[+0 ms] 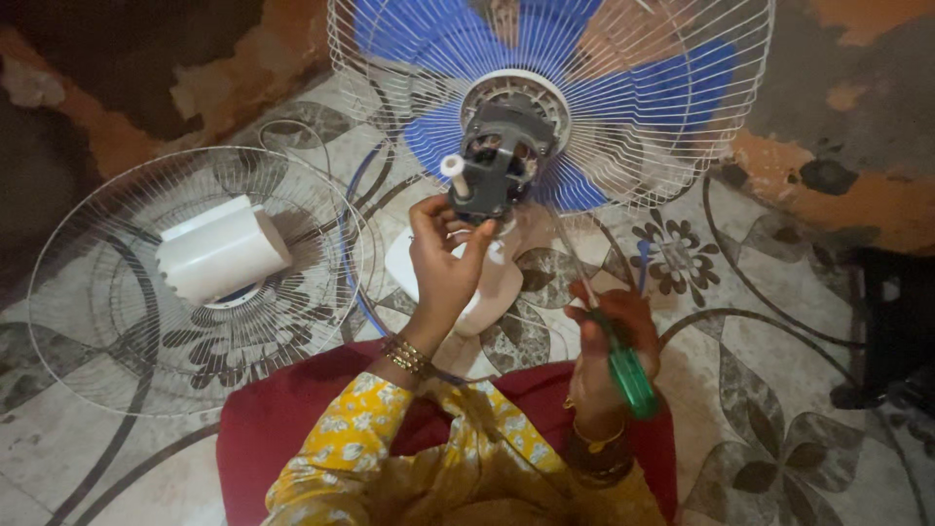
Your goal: The person sits on the floor and uses a green screwdriver to work on the internal components of a blue electric fan. They repeatedly insert the screwdriver into the motor housing, turn it, and adjust wires or parts within the fan's central assembly.
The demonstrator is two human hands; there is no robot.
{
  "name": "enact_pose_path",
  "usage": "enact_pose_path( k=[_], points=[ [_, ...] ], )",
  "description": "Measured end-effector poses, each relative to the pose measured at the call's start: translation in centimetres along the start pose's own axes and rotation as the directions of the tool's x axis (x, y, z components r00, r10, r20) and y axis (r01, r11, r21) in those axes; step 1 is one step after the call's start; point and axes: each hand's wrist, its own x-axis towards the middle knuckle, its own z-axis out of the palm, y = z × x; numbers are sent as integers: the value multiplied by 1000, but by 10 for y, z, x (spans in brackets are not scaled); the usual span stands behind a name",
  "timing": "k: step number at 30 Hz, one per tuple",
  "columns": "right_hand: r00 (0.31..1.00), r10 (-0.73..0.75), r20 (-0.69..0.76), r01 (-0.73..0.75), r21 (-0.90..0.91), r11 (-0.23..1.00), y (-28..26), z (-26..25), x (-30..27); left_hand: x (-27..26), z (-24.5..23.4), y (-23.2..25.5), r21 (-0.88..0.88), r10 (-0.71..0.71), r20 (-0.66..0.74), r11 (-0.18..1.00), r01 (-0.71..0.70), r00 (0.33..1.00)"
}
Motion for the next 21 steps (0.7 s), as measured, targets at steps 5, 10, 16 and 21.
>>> enact_pose_path(
  k=[5,10,16,21],
  points=[
    [989,-39,145,69,-208,976,-5,1,-5,-4,-2,-1,-9,-68,27,998,69,997],
    [977,-8,212,73,-302,951,-8,9,-11,-7,-2,0,-21,-16,51,1000,17,999],
    [963,-86,255,191,-421,887,-8,10,-12,-8,-2,3,62,29,64,998,-33,998],
    [961,-111,253,214,-430,877,-5,9,-14,-8,-2,6,135,61,61,988,-68,996]
  ],
)
